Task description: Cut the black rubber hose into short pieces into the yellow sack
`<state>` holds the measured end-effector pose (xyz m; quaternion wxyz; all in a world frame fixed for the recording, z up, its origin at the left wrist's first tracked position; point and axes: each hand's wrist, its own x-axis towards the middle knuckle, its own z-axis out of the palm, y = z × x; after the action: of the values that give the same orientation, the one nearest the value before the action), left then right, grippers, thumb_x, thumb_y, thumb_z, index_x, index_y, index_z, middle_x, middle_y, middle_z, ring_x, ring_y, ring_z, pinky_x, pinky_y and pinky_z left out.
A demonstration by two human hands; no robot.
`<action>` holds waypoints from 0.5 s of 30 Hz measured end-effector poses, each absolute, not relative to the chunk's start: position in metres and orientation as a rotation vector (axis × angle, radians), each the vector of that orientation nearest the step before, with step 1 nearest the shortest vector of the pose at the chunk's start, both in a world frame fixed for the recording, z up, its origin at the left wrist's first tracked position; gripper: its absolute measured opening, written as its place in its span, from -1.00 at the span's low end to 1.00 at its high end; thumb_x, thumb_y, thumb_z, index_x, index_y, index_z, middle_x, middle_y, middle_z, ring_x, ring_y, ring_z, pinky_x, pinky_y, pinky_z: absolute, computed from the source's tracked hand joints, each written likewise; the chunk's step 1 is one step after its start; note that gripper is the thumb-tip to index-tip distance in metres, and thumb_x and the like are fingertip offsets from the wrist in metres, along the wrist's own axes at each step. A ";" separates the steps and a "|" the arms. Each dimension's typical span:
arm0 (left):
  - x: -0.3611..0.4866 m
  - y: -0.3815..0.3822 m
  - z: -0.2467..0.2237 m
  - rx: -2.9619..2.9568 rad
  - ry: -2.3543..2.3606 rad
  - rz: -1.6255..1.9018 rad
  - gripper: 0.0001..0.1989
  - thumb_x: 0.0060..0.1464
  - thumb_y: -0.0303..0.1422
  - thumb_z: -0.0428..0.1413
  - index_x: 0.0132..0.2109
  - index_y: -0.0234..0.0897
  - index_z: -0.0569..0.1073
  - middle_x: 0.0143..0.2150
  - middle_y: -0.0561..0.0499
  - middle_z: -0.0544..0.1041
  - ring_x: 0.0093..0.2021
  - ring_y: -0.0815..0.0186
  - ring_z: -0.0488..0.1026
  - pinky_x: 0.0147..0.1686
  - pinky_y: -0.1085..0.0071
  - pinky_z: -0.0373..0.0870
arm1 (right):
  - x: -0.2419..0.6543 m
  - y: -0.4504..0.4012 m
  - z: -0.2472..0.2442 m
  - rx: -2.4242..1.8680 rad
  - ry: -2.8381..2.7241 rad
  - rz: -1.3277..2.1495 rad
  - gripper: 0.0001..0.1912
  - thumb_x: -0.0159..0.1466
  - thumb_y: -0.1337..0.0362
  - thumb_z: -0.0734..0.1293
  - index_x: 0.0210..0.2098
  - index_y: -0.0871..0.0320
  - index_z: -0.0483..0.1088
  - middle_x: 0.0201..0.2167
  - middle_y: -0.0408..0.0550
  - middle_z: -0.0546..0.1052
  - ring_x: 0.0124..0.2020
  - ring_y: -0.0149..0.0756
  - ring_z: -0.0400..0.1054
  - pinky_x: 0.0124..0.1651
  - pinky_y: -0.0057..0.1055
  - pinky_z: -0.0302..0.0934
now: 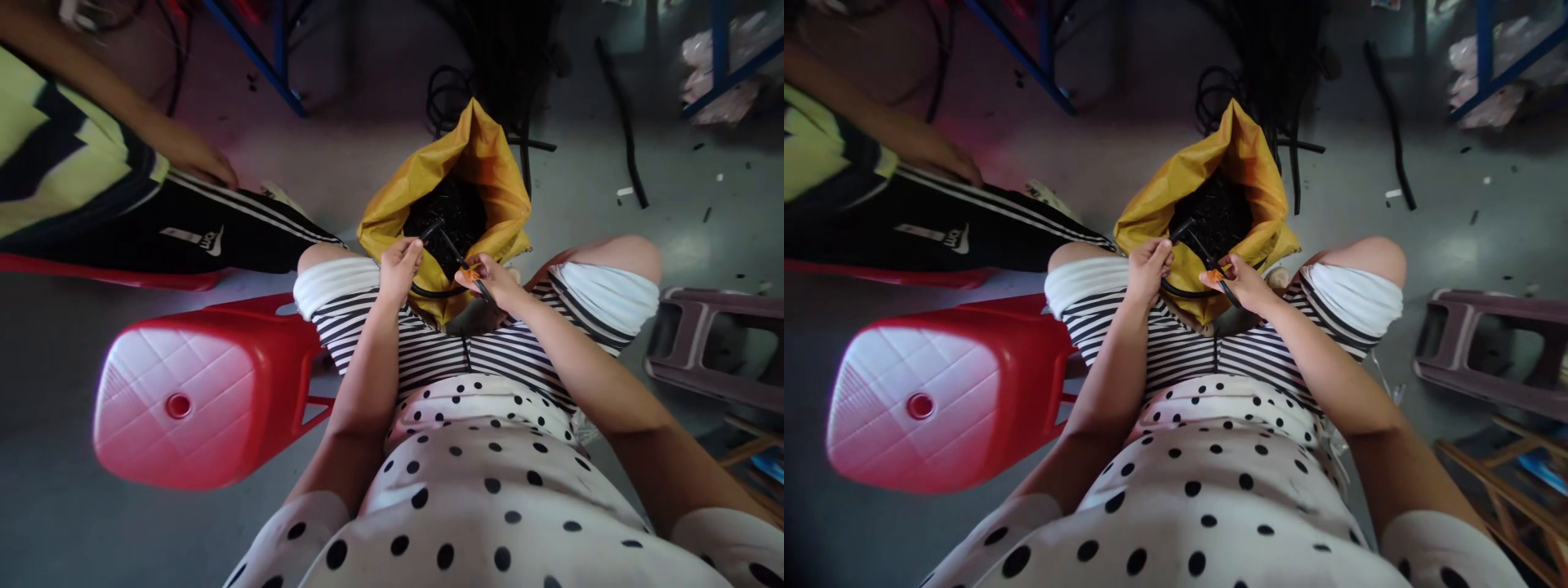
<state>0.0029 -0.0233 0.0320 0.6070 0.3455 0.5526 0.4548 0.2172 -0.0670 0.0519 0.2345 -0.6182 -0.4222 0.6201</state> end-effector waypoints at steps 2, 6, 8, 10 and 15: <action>0.003 -0.024 0.031 0.801 1.268 1.035 -0.69 0.26 -0.17 0.37 -0.23 -0.32 0.51 -0.56 0.20 0.29 -0.61 0.55 0.08 -0.59 0.56 -0.02 | 0.217 -0.067 0.052 -1.700 -1.164 1.709 -0.23 0.03 -0.22 0.66 -0.01 0.10 0.40 -0.30 -0.17 0.47 -0.31 -0.35 0.33 -0.29 -0.43 0.27; 0.003 -0.026 0.030 0.837 1.220 0.933 -0.65 0.20 -0.14 0.41 -0.22 -0.33 0.53 -0.55 0.18 0.30 -0.60 0.54 0.11 -0.57 0.54 -0.02 | 0.214 -0.065 0.056 -1.688 -1.148 1.742 -0.26 0.07 -0.24 0.64 -0.04 0.10 0.37 -0.35 -0.21 0.45 -0.42 -0.40 0.33 -0.37 -0.44 0.23; 0.003 -0.028 0.030 0.847 1.196 0.884 -0.63 0.17 -0.12 0.43 -0.17 -0.34 0.56 -0.55 0.18 0.30 -0.59 0.54 0.11 -0.56 0.53 -0.02 | 0.213 -0.063 0.057 -1.676 -1.134 1.754 -0.28 0.10 -0.24 0.63 -0.05 0.10 0.36 -0.39 -0.23 0.44 -0.47 -0.42 0.31 -0.41 -0.45 0.22; 0.002 -0.028 0.031 0.847 1.165 0.840 -0.61 0.14 -0.12 0.44 -0.11 -0.35 0.59 -0.55 0.18 0.30 -0.58 0.53 0.12 -0.55 0.53 -0.03 | 0.212 -0.062 0.056 -1.686 -1.120 1.757 -0.29 0.11 -0.23 0.64 -0.06 0.09 0.35 -0.41 -0.23 0.44 -0.50 -0.43 0.31 -0.45 -0.45 0.22; -0.004 -0.025 0.032 0.851 1.097 0.755 -0.58 0.09 -0.17 0.46 -0.05 -0.38 0.61 -0.55 0.17 0.30 -0.58 0.53 0.10 -0.53 0.53 -0.09 | 0.211 -0.063 0.049 -1.716 -1.203 1.736 -0.31 0.11 -0.25 0.63 -0.12 0.07 0.33 -0.54 -0.27 0.40 -0.62 -0.42 0.27 -0.59 -0.46 0.10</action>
<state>-0.0040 -0.0246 0.0320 0.7037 0.3825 0.4934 0.3392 0.2113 -0.0631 0.0486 0.2087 -0.6167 -0.4325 0.6238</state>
